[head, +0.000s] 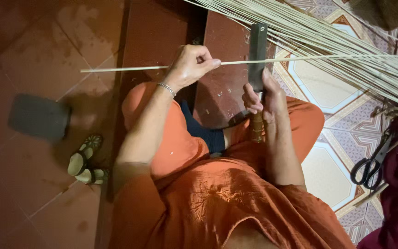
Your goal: The person sits on the floor and uses a knife to shave and split long bamboo strips. They then gather the strips, trim the ends with scissors, and tie them into a bundle using a thin strip of bamboo.
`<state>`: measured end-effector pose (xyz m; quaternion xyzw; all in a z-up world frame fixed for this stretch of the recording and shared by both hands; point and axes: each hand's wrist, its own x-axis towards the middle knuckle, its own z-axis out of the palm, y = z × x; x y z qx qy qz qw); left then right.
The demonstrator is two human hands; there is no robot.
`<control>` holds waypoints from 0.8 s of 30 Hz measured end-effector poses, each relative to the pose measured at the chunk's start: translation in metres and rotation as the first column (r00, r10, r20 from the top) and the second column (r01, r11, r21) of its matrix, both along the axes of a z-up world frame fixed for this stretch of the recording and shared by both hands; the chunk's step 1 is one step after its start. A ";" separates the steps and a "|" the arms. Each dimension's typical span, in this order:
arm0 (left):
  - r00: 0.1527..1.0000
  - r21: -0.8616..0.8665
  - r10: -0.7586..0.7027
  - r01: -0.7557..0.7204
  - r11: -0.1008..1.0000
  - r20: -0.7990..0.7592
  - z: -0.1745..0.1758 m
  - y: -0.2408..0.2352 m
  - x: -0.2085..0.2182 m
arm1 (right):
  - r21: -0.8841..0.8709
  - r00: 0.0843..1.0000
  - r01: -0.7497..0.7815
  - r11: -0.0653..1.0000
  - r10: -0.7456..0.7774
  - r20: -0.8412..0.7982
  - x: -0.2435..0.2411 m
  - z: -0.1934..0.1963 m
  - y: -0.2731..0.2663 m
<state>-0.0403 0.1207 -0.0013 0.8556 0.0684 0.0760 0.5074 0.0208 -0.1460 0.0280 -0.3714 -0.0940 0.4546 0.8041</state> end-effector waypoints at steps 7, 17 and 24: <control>0.999 -0.063 0.022 -0.019 0.998 0.050 -0.010 -0.019 0.004 | -0.039 0.993 -0.077 0.996 0.073 -0.095 -0.014 -0.001 0.014; 0.996 0.028 0.053 -0.051 0.998 -0.067 0.022 -0.026 0.004 | -0.020 0.996 -0.076 0.997 0.074 -0.055 -0.018 -0.009 0.014; 0.995 0.138 0.102 -0.098 0.986 -0.019 0.016 0.003 -0.011 | 0.051 0.985 -0.086 0.995 0.092 -0.147 -0.005 -0.023 0.002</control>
